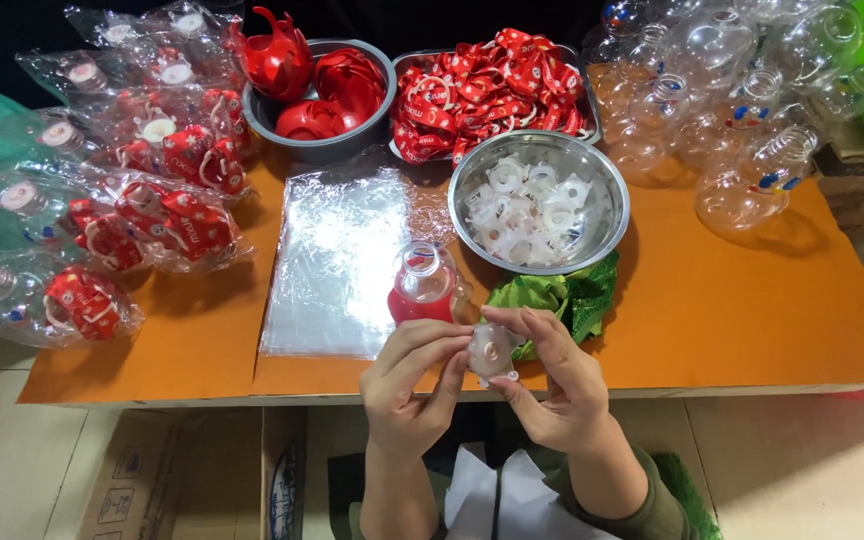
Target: Assembling plastic tumblers by threading lanyards through caps and attaching them to bottles.
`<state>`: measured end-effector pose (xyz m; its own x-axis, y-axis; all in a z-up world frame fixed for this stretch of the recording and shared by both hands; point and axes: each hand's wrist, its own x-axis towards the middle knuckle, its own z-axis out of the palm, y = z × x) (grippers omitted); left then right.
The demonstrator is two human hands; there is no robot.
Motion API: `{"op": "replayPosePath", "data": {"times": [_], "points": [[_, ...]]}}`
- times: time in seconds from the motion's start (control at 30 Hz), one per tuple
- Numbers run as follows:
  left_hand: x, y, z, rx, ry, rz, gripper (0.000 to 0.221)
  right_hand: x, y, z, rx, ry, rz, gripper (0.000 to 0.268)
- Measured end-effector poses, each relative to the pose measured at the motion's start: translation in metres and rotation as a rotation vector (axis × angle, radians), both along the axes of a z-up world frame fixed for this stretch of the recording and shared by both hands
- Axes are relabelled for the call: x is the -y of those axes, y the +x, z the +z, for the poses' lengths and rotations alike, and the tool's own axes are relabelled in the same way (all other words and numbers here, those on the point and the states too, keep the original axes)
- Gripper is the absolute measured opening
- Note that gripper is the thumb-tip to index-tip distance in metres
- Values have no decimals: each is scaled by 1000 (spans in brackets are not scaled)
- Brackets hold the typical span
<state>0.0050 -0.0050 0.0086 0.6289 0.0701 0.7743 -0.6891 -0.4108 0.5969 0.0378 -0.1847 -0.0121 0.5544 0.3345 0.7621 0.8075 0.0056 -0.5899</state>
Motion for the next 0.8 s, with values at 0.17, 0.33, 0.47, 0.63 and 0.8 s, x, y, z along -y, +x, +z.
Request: {"op": "replayPosePath", "data": {"times": [0.17, 0.33, 0.47, 0.63, 0.8], "points": [[3, 6, 12, 38, 40, 36, 8, 1, 2, 2, 47, -45, -89, 68], [3, 11, 14, 13, 92, 52, 8, 5, -1, 7, 60, -113, -142, 69], [5, 15, 16, 57, 139, 37, 6, 9, -1, 9, 63, -174, -154, 63], [8, 17, 13, 145, 140, 9, 8, 15, -2, 11, 63, -104, -78, 61], [6, 23, 9, 114, 62, -9, 5, 22, 0, 6, -572, 329, 452, 69]]}}
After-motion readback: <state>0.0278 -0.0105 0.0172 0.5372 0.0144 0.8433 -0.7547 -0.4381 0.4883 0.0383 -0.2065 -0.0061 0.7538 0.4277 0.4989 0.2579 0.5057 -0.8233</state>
